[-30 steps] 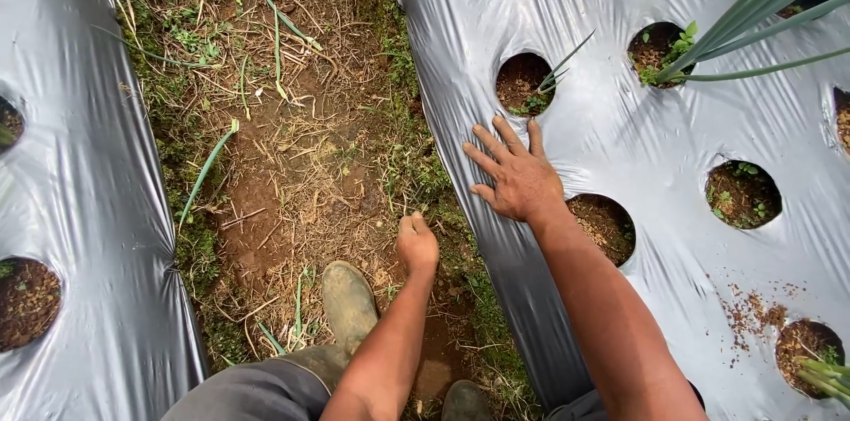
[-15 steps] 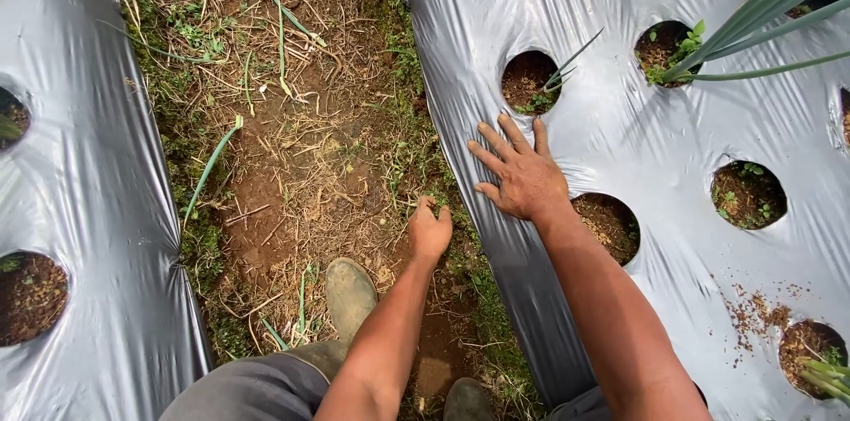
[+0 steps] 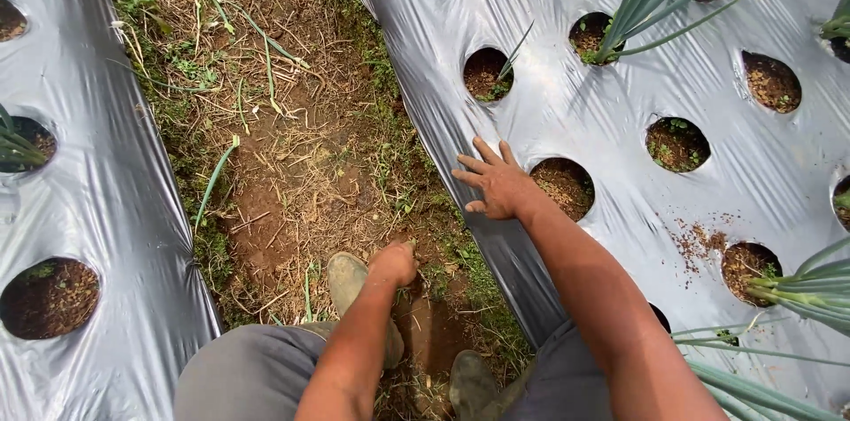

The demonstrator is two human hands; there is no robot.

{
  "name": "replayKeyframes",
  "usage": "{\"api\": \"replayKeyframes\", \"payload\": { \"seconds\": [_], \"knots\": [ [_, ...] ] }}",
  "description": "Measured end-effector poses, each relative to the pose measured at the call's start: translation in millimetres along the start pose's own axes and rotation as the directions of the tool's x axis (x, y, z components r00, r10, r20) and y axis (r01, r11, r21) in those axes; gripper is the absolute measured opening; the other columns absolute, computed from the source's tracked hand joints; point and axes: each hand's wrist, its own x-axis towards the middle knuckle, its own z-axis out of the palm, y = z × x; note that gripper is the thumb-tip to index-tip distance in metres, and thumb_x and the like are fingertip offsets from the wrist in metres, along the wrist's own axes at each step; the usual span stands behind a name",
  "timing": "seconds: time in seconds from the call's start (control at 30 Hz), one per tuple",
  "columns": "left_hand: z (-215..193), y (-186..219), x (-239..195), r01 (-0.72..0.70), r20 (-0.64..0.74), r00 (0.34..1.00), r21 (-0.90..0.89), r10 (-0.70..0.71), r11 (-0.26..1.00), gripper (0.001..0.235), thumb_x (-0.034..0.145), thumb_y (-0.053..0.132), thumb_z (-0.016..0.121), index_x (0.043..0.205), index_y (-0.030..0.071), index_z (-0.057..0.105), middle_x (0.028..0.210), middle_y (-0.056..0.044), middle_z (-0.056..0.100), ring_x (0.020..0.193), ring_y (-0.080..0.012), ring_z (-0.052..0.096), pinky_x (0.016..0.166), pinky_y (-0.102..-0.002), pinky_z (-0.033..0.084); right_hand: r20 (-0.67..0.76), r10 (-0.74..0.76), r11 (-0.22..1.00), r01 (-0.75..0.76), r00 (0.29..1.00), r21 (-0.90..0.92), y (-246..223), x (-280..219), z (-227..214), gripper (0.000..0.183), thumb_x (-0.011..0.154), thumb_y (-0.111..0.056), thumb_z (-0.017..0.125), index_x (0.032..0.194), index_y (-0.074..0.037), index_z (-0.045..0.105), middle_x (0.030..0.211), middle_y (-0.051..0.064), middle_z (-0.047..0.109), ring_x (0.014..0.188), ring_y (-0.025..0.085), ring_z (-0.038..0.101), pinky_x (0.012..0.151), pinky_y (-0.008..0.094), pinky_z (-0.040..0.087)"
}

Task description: Manually weeding onion plants growing through plastic mulch in a field.

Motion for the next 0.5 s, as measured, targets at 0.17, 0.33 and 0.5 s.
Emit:
{"api": "replayKeyframes", "payload": {
  "seconds": [0.17,0.33,0.5],
  "knots": [
    [-13,-51,20,-0.013,0.020,1.000,0.275,0.008,0.961,0.040,0.094,0.017,0.062,0.133,0.010,0.067,0.134,-0.018,0.064,0.123,-0.0390,0.065,0.101,-0.059,0.053,0.016,-0.018,0.997,0.017,1.000,0.071,7,-30,11,0.068,0.093,-0.065,0.053,0.155,-0.037,0.042,0.163,-0.006,0.039,0.158,0.025,0.021,0.127,0.057,0.020],
    [-91,-60,-59,-0.061,0.022,0.998,0.461,0.057,0.885,0.034,0.097,0.013,0.055,0.126,0.011,0.072,0.129,-0.014,0.072,0.120,-0.0333,0.069,0.099,-0.055,0.058,-0.067,-0.082,0.984,0.091,0.994,0.150,0,-73,36,0.049,0.097,-0.047,0.059,0.142,-0.028,0.058,0.145,0.002,0.060,0.144,0.024,0.049,0.119,0.052,0.038],
    [-177,-54,-180,0.011,-0.193,0.977,0.486,0.095,0.874,0.043,0.107,0.020,0.036,0.132,0.012,0.070,0.145,-0.011,0.063,0.129,-0.0339,0.064,0.107,-0.053,0.053,-0.032,-0.086,0.993,0.088,0.996,0.082,-17,-85,51,0.043,0.095,-0.051,0.060,0.134,-0.034,0.062,0.134,-0.004,0.067,0.130,0.020,0.062,0.114,0.048,0.042]
  ]
}}
